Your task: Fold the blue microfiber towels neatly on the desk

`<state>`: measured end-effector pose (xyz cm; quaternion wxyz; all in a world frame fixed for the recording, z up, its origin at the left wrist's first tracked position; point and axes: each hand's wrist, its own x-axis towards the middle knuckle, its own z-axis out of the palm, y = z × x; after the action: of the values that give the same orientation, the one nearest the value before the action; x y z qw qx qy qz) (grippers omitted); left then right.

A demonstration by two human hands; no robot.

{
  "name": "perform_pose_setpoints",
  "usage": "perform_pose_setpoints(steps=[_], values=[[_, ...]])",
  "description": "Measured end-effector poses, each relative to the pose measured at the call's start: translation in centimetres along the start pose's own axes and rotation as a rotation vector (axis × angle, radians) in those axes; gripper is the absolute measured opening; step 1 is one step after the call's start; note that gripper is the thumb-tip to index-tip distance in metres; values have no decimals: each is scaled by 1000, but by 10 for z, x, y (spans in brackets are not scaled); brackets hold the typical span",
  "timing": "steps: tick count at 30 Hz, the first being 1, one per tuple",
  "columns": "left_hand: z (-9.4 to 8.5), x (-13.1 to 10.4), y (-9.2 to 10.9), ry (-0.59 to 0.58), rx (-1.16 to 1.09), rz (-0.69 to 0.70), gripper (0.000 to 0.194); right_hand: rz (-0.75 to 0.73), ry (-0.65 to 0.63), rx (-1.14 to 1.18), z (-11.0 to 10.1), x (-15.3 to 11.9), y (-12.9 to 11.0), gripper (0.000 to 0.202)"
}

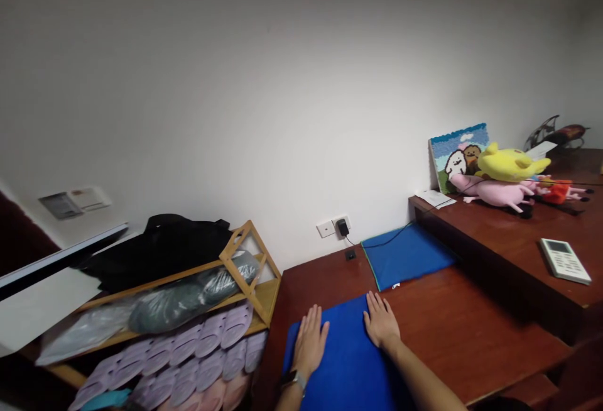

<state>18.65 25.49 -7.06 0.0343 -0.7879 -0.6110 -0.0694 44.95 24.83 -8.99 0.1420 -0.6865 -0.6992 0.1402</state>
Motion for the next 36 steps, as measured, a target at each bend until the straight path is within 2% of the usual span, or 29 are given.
perform_pose_setpoints(steps=[3, 5, 7, 9, 12, 14, 19, 22, 25, 31, 36], values=[[0, 16, 73, -67, -112, 152, 73, -3, -3, -32, 2, 0, 1, 67], [5, 24, 114, -112, -156, 183, 74, -29, -21, -69, 5, -1, 2, 66], [11, 28, 137, -144, -183, 168, 72, -51, -47, -109, 7, -1, 3, 66], [16, 27, 141, -153, -192, 146, 72, -40, -59, -131, 7, -1, 3, 66], [19, 17, 113, -140, -172, 118, 73, -7, -35, -109, 6, -2, 2, 66], [16, 8, 80, -130, -143, 68, 75, 0, -14, -85, 6, -2, 2, 67], [8, -18, -19, -124, -70, -151, 75, 5, 4, -74, 8, -3, 3, 68], [10, -29, -57, -108, -75, -229, 75, 7, 2, -102, 8, -4, 4, 68], [16, -34, -67, -69, -92, -241, 75, 13, -11, -147, 7, -4, 3, 68], [24, -33, -63, -5, -87, -232, 73, 38, -70, -179, 6, -5, 0, 67], [27, -32, -64, 6, -89, -239, 73, 27, -43, -135, 13, -24, 7, 68]])
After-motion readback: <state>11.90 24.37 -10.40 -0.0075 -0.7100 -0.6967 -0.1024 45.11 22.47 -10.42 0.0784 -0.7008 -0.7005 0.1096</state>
